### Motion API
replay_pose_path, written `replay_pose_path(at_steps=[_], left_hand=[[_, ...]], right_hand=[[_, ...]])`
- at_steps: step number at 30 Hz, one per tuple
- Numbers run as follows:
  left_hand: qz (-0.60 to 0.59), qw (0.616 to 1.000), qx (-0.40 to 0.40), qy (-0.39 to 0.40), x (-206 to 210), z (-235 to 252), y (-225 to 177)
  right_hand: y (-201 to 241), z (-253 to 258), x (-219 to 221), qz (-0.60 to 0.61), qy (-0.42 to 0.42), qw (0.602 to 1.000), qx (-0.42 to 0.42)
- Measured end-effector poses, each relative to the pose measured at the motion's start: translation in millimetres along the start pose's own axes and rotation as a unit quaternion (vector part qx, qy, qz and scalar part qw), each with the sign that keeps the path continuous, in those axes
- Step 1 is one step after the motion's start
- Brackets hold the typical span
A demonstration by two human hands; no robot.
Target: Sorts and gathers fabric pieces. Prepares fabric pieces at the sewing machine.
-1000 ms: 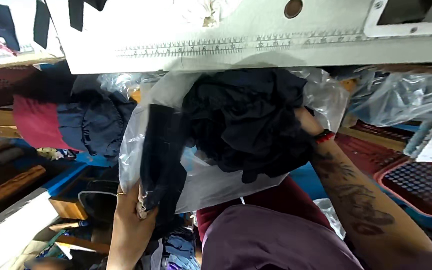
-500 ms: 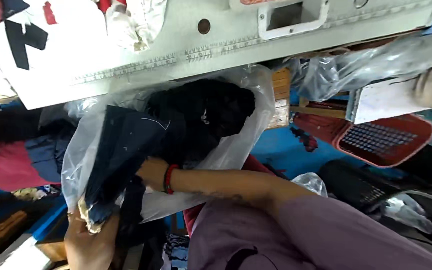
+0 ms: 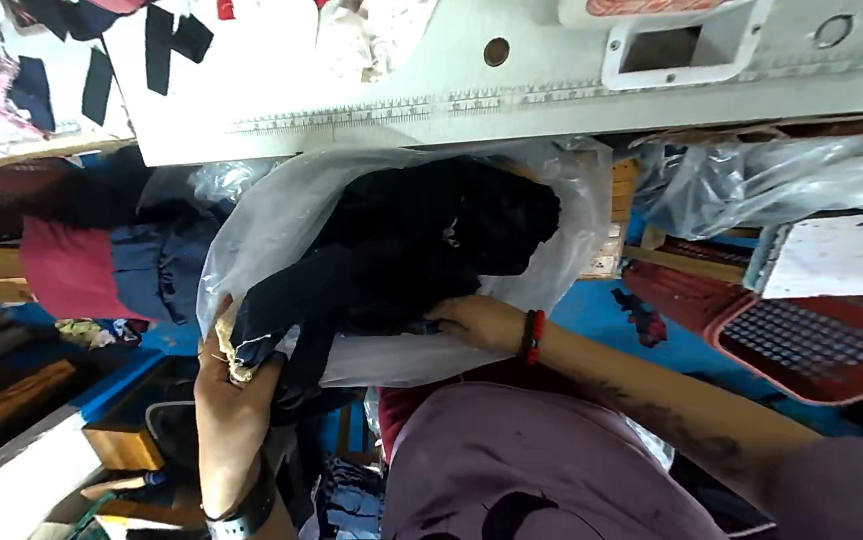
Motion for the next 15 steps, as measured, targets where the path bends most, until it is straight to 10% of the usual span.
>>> replay_pose_path(at_steps=[7,11,15], left_hand=[[0.071,0.997,-0.027,0.019,-7.3,-25.3,27.3],[0.095,0.994,-0.033,0.032,5.5,-37.6,38.9],[-0.071,0.997,-0.008,0.023,55.8,-50.7,8.6]], right_hand=[[-110.7,-85.1,-129.0,0.011,-0.489,0.85,0.196],[-191.4,-60.4,-137.0,0.232,-0.432,0.809,0.325],[-119.7,-23.1,-106.4,0.245,-0.287,0.878,0.294]])
Point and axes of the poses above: each hand's wrist, its own z-axis towards the middle knuckle, its own x-axis out of the palm, y = z × x, the point moved 9 cm from there along z, towards the middle knuckle, and after that the axes turned 15 degrees about x, right-handed, at the moved point
